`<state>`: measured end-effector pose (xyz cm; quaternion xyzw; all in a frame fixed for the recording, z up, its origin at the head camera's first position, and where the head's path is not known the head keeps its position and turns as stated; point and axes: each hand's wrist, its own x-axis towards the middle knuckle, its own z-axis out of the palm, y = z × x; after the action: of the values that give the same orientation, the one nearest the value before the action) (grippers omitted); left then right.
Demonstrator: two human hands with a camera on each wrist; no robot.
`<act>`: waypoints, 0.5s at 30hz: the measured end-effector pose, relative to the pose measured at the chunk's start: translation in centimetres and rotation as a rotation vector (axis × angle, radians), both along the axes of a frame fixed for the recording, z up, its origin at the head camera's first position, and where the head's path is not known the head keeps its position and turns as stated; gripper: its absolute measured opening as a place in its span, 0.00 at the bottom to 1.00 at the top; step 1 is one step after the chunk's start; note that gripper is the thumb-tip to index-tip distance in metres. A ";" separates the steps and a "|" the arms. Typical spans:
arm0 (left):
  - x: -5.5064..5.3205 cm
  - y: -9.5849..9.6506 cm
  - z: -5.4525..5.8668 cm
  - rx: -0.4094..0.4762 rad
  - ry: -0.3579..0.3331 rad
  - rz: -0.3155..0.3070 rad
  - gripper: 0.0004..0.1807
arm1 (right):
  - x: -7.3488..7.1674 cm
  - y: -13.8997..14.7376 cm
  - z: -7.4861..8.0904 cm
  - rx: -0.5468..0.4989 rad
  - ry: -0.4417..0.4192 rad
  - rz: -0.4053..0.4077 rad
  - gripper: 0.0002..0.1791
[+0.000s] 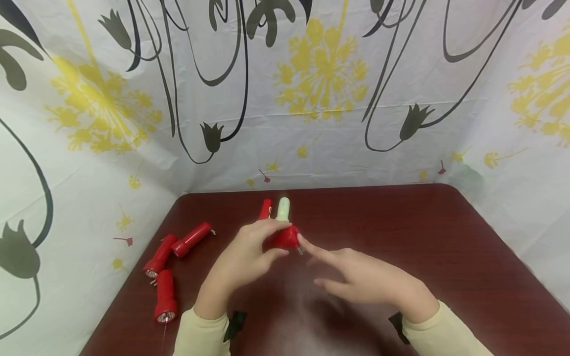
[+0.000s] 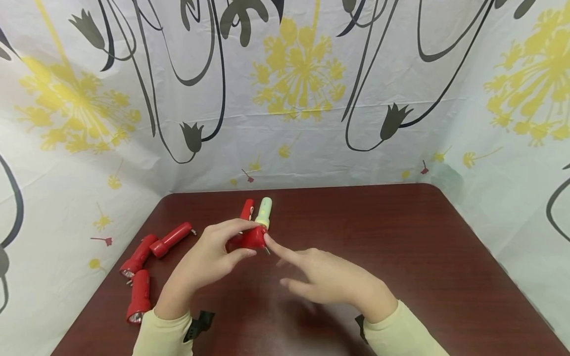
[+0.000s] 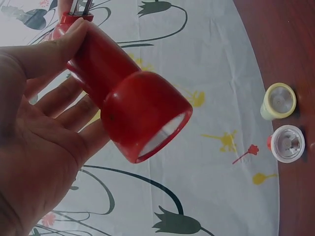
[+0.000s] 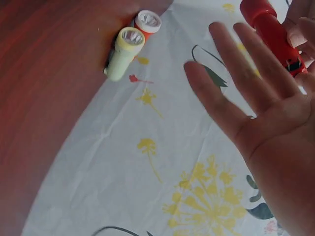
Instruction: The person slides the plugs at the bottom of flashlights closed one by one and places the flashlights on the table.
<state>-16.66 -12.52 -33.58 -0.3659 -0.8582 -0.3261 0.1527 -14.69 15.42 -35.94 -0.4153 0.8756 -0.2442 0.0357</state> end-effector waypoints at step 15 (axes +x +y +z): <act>0.5 0.1 0.3 0.013 0.033 -0.006 0.27 | -0.2 0.3 0.3 -0.127 -0.098 0.121 0.43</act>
<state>-16.15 -12.41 -33.30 -0.3727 -0.8523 -0.3263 0.1683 -14.86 15.68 -35.65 -0.4563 0.8289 -0.3165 0.0665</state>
